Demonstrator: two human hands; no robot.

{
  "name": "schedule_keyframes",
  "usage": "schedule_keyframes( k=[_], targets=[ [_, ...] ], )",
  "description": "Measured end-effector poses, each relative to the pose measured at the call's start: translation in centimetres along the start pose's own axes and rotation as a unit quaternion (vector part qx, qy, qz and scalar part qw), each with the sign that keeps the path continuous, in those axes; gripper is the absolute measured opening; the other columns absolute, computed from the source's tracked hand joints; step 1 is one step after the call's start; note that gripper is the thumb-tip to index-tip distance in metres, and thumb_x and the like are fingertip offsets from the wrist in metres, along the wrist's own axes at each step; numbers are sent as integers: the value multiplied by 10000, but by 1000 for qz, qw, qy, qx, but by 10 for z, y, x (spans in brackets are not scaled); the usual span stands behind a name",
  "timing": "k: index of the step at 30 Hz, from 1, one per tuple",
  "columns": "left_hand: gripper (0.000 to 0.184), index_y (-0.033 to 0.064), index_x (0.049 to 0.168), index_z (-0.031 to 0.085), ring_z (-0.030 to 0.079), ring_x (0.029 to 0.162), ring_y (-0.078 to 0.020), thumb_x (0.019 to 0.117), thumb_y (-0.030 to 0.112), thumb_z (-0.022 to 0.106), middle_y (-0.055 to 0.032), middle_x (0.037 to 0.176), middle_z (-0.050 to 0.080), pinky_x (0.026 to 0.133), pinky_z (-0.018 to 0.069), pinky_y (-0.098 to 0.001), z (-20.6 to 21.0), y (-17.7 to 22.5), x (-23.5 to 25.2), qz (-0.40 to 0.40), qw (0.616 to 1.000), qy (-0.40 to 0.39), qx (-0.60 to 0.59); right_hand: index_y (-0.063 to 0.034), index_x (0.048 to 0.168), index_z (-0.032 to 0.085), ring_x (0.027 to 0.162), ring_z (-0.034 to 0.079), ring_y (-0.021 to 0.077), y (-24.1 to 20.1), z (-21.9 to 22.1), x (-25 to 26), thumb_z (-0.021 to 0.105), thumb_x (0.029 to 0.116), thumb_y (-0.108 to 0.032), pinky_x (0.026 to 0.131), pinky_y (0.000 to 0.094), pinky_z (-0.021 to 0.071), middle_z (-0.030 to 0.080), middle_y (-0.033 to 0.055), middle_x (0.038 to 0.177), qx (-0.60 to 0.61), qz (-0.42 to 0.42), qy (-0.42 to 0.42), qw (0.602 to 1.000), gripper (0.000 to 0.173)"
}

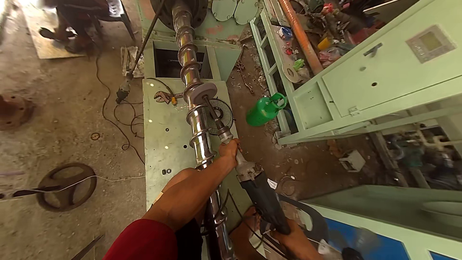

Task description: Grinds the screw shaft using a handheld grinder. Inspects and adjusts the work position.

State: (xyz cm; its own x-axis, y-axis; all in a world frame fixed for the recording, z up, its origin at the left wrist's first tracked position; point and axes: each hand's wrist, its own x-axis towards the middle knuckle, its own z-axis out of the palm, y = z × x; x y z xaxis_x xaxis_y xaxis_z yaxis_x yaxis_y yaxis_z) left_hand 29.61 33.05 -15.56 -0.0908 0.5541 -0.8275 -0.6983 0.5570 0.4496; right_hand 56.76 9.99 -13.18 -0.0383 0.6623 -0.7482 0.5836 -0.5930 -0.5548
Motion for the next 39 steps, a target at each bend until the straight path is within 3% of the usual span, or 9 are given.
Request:
schedule_keyframes(
  k=[5,14,23,28,39],
  targets=[
    [206,38,1030,509,576,505,-190,899,48,668,-93,683,557,476,541,-327,-16,4,-7,5,1000,11,-24,-122,939,759,568,643,150,-1,-2,3,809,774,-269,592,402,573,701,23,715,-65,-3,4,998,227],
    [179,47,1016,508,567,499,-195,905,50,649,-90,671,549,475,536,-334,-16,2,-4,1,999,4,-32,-123,964,759,600,656,141,3,-1,6,798,779,-268,623,397,581,714,17,749,-69,-12,10,997,238],
    [223,59,1027,535,557,523,-178,874,76,696,-74,705,552,489,523,-327,20,-9,19,-12,999,-26,26,-108,946,745,462,577,149,5,-7,11,806,794,-233,476,343,519,635,38,597,19,18,-2,1000,206],
    [218,67,1015,545,555,529,-172,866,86,703,-67,709,555,496,518,-325,21,-9,23,-18,999,-24,44,-97,950,736,453,563,150,2,-3,14,810,786,-214,468,339,510,626,43,596,47,27,-11,998,215],
    [213,57,1032,529,576,525,-194,885,67,682,-83,687,554,498,540,-338,-3,-3,2,-6,1000,-17,-10,-131,931,758,529,613,129,6,-4,5,803,777,-277,555,378,552,673,5,664,-42,0,9,999,217]
  ],
)
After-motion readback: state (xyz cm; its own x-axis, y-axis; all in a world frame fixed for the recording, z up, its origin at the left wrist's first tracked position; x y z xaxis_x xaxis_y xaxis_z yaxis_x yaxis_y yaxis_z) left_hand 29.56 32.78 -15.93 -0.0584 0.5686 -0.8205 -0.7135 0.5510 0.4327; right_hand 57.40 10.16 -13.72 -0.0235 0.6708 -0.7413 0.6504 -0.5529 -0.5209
